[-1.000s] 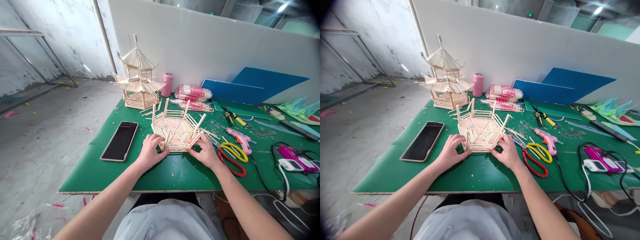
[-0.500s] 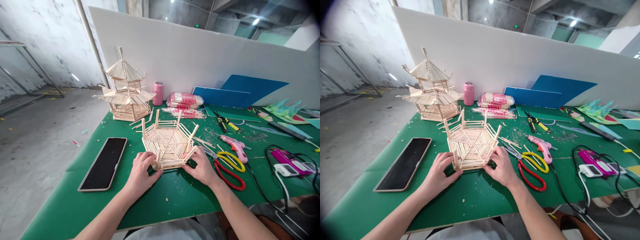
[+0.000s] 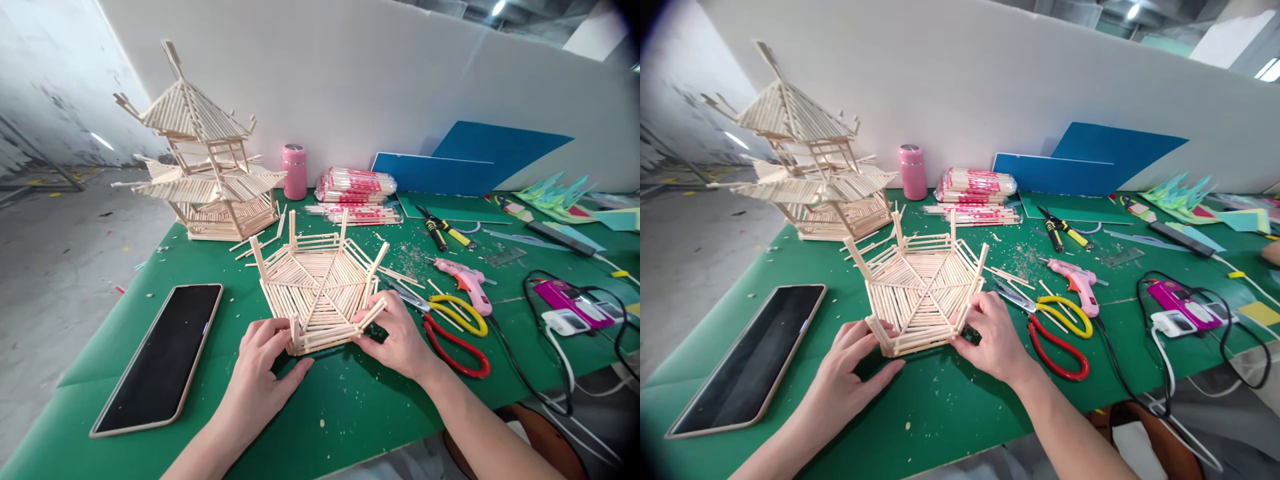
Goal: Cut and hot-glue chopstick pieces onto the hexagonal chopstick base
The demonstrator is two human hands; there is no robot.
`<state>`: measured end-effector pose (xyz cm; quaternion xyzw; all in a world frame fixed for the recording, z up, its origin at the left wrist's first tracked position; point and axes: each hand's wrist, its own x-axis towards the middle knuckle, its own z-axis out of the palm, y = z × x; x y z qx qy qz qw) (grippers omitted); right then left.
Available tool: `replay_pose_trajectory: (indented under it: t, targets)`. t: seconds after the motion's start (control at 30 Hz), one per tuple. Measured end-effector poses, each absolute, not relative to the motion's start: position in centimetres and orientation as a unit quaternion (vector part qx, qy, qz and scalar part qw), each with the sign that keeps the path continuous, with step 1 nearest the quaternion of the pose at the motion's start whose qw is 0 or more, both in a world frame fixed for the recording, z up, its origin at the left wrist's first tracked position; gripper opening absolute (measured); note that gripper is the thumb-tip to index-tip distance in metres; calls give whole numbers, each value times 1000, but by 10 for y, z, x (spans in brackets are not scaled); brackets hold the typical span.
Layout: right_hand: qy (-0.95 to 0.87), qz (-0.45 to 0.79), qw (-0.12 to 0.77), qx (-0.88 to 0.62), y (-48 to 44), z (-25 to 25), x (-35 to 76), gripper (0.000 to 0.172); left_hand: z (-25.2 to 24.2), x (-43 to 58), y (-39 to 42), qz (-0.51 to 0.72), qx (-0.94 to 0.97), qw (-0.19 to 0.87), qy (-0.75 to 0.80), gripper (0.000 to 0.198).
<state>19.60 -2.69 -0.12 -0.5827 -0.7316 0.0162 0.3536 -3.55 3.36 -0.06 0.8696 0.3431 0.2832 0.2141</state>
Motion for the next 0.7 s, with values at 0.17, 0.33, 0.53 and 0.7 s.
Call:
replay_pose_trajectory:
  t: [0.17, 0.33, 0.53, 0.7]
  targets:
    - [-732, 24, 347, -586, -31, 0, 198, 28, 1, -36, 32, 275, 869, 215, 351, 23]
    - [-680, 38, 383, -624, -45, 1, 202, 46, 1, -41, 28, 308, 850, 236, 358, 36]
    - [-484, 187, 475, -710, -65, -13, 204, 37, 7, -48, 37, 398, 696, 327, 501, 24]
    - [-411, 314, 516, -683, -69, -12, 197, 45, 15, -42, 79, 478, 579, 392, 532, 38]
